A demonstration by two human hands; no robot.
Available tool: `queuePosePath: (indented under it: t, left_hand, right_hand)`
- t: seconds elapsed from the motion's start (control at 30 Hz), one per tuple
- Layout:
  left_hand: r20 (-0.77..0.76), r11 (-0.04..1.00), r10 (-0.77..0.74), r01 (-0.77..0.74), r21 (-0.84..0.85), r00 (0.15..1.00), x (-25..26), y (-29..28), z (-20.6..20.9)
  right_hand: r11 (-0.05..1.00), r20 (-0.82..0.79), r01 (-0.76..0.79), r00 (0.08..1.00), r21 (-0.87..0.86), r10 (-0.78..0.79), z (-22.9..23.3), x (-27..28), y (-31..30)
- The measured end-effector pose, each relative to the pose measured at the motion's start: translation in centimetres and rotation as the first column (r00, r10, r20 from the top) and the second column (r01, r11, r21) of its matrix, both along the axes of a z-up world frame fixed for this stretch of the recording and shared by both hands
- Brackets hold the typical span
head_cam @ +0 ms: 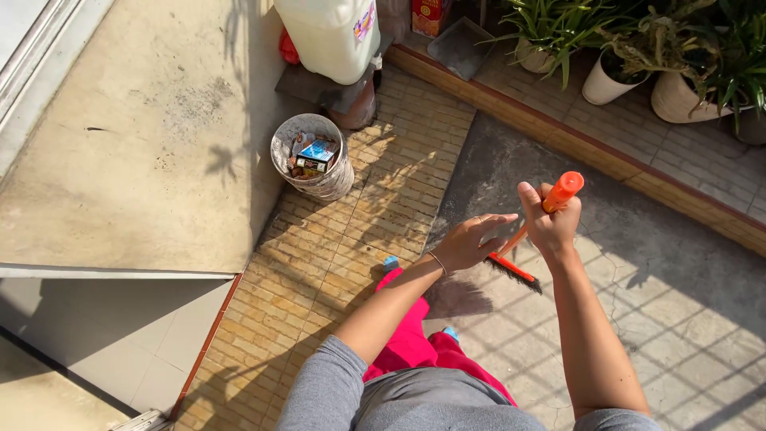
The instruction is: Sweeping dirt and debris from a balcony floor into a dustpan and emptying it into a trash bin.
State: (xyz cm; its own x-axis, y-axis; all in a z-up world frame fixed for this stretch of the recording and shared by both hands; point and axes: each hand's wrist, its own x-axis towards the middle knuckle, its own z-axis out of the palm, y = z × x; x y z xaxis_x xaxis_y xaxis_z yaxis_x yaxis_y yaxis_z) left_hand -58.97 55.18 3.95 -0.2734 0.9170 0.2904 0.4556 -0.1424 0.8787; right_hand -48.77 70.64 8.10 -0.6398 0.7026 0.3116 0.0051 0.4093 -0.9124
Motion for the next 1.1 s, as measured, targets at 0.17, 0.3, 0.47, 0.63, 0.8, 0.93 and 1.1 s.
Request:
queuePosePath:
  t: [0.17,0.3,0.47,0.63,0.8,0.93,1.1]
  left_hand:
    - [-0.064,0.998,-0.047,0.044,-0.046,0.997,-8.6,9.2,-2.4]
    - [-0.025,0.982,-0.189,0.190,0.010,0.982,-16.4,14.7,-0.7]
    - [-0.131,0.967,-0.251,0.242,-0.084,0.959,-26.4,21.8,-0.3]
    - [-0.151,0.970,-0.235,0.222,-0.097,0.960,-35.1,31.3,-2.0]
    - [-0.199,0.975,-0.207,0.184,-0.127,0.958,-42.7,40.7,-3.6]
    - [-0.143,0.961,-0.199,0.165,-0.223,0.969,-47.9,46.3,-5.5]
    - [-0.251,0.986,-0.071,0.029,-0.167,0.966,-56.7,53.3,-6.7]
  right_hand:
    - [0.996,0.039,0.083,0.996,0.043,-0.085,0.1,-8.4,6.2]
    - [0.985,0.029,0.174,0.984,0.012,-0.174,1.9,-14.1,10.6]
    - [0.973,0.004,0.207,0.978,-0.105,-0.208,2.0,-20.5,16.1]
    - [0.950,0.007,0.290,0.957,-0.116,-0.291,0.1,-26.6,22.9]
    - [0.929,0.075,0.347,0.937,-0.129,-0.340,-0.3,-33.7,30.6]
    - [0.932,0.087,0.361,0.930,-0.034,-0.357,-3.2,-38.0,36.4]
    - [0.906,0.150,0.417,0.902,-0.068,-0.404,-5.0,-43.8,43.2]
